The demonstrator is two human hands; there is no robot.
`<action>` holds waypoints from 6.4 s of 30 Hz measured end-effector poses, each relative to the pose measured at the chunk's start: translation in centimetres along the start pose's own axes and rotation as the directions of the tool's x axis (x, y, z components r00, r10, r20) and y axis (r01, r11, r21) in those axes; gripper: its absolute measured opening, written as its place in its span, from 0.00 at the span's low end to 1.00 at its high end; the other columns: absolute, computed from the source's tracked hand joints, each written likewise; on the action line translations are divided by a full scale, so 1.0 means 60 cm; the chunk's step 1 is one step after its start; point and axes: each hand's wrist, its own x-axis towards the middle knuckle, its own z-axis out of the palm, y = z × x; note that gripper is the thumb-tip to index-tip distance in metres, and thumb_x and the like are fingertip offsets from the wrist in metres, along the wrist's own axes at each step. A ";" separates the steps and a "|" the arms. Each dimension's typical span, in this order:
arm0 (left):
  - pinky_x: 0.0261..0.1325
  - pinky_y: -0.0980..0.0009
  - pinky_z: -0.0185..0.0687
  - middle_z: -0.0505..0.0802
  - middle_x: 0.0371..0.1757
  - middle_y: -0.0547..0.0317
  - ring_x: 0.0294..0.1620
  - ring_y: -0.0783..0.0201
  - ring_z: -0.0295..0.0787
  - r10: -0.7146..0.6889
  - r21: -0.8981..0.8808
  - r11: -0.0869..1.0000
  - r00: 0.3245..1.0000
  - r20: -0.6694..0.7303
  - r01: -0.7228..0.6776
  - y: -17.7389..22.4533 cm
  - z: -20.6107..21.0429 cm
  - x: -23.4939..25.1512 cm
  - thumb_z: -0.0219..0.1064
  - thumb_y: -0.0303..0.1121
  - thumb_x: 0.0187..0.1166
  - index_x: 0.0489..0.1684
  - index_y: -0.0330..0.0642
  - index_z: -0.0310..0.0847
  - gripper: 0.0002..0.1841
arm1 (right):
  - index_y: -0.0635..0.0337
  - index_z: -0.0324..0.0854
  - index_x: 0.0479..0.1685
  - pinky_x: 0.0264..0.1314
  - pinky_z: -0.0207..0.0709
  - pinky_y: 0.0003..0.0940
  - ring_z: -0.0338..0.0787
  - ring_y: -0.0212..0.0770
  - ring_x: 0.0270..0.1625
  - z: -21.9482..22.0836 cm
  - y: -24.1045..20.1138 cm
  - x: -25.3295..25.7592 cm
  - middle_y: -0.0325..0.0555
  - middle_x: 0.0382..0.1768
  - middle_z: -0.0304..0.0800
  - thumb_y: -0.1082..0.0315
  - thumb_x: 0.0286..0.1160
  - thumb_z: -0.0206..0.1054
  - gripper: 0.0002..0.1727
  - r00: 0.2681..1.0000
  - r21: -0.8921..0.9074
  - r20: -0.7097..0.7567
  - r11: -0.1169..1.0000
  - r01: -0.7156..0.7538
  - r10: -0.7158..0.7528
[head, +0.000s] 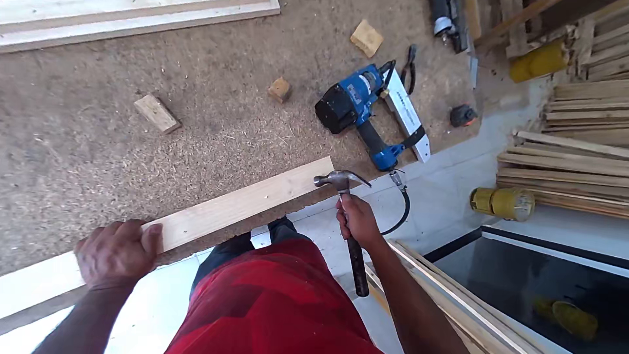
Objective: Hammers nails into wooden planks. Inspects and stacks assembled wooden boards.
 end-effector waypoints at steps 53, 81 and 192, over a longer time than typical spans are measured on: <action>0.56 0.35 0.76 0.92 0.40 0.40 0.50 0.35 0.89 -0.033 -0.034 0.999 0.998 -0.045 0.032 0.003 -0.014 0.001 0.35 0.72 0.80 0.38 0.40 0.85 0.43 | 0.52 0.79 0.49 0.21 0.77 0.47 0.83 0.44 0.21 0.188 -0.232 -0.046 0.40 0.19 0.78 0.36 0.89 0.49 0.28 0.893 -0.880 0.356 0.222 0.419 -0.274; 0.54 0.36 0.76 0.91 0.37 0.41 0.48 0.36 0.89 -0.044 -0.079 0.996 0.997 -0.060 0.039 0.000 -0.013 0.003 0.37 0.71 0.79 0.33 0.39 0.83 0.41 | 0.59 0.83 0.51 0.28 0.86 0.51 0.91 0.49 0.28 0.203 -0.193 -0.030 0.49 0.29 0.88 0.43 0.90 0.52 0.28 0.814 -0.871 0.474 -0.040 0.490 -0.335; 0.92 0.37 0.45 0.91 0.54 0.54 0.77 0.46 0.77 -0.391 -0.352 0.894 0.866 -0.310 0.278 -0.333 -0.026 -0.100 0.48 0.62 0.85 0.44 0.53 0.90 0.28 | 0.56 0.81 0.44 0.41 0.83 0.56 0.90 0.51 0.37 0.764 -0.237 -0.140 0.50 0.30 0.85 0.41 0.89 0.50 0.27 0.873 -0.841 0.280 -0.337 0.423 0.399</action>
